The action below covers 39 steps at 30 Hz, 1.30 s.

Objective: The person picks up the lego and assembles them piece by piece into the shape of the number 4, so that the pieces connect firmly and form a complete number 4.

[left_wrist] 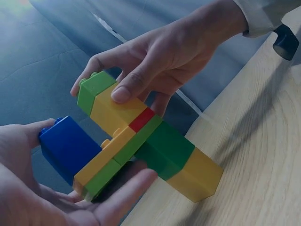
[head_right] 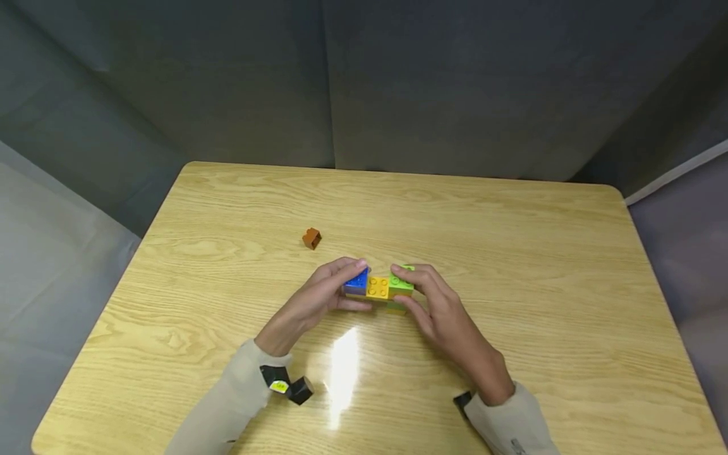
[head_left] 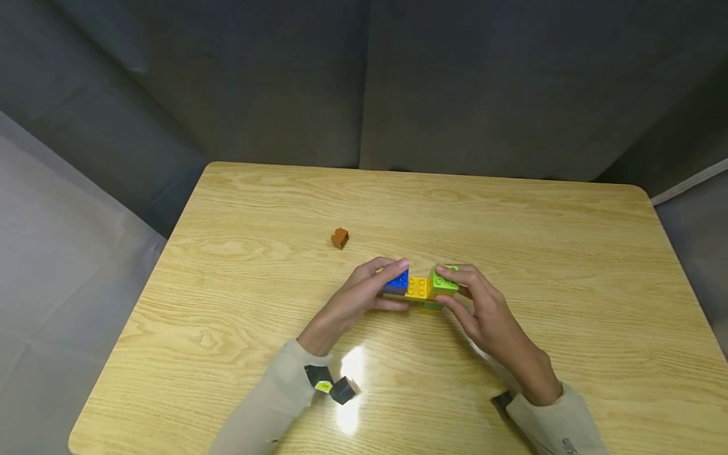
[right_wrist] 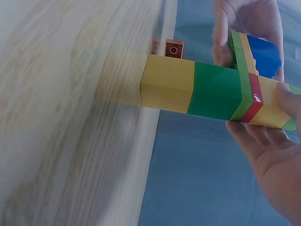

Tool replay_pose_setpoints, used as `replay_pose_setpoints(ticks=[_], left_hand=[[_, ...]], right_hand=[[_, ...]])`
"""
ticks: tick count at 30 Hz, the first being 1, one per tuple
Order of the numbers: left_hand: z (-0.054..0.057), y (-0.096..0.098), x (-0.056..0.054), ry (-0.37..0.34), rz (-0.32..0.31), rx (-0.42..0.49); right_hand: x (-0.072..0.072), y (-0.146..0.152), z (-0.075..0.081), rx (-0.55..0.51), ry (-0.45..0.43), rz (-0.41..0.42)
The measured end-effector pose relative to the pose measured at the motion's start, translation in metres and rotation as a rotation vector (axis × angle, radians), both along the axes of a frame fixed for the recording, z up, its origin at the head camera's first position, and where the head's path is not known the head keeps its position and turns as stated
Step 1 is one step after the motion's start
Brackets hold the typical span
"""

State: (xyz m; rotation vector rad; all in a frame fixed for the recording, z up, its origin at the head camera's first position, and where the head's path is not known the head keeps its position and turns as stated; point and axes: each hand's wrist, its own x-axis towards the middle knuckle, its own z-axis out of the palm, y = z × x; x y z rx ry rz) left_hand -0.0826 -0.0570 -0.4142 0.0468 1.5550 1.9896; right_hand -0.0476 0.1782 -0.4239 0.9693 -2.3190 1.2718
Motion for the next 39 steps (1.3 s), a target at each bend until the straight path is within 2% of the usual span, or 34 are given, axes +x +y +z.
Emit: replay_pose_setpoints(ticks=[6,12,15,19,23,26,29,32,35,39], left_hand=[[-0.001,-0.002,0.001,0.053,-0.026,-0.020],[-0.002,-0.006,0.000,0.126,0.015,-0.091],[-0.003,-0.011,-0.003,0.190,0.094,-0.131],[-0.009,-0.020,-0.012,0.357,0.238,-0.212],[-0.016,-0.033,-0.026,0.557,0.348,-0.403],[-0.022,-0.045,-0.039,0.644,0.393,-0.547],[-0.028,-0.054,-0.050,0.650,0.412,-0.682],[-0.034,-0.060,-0.058,0.599,0.418,-0.791],[-0.040,-0.064,-0.064,0.537,0.397,-0.845],[-0.047,-0.068,-0.070,0.478,0.343,-0.872]], right_hand=[[0.001,0.000,0.000,0.011,0.003,-0.013],[0.002,0.001,0.001,0.016,-0.023,-0.023],[0.002,0.000,0.001,0.021,-0.029,-0.029],[0.002,0.000,0.001,0.023,-0.029,-0.035],[0.001,0.000,0.001,0.024,-0.033,-0.040],[0.002,-0.001,0.001,0.042,-0.041,-0.055],[0.003,-0.001,0.002,0.068,-0.054,-0.076],[0.003,-0.002,0.002,0.090,-0.072,-0.091],[0.004,-0.002,0.001,0.096,-0.096,-0.101],[0.004,-0.002,0.000,0.096,-0.123,-0.107]])
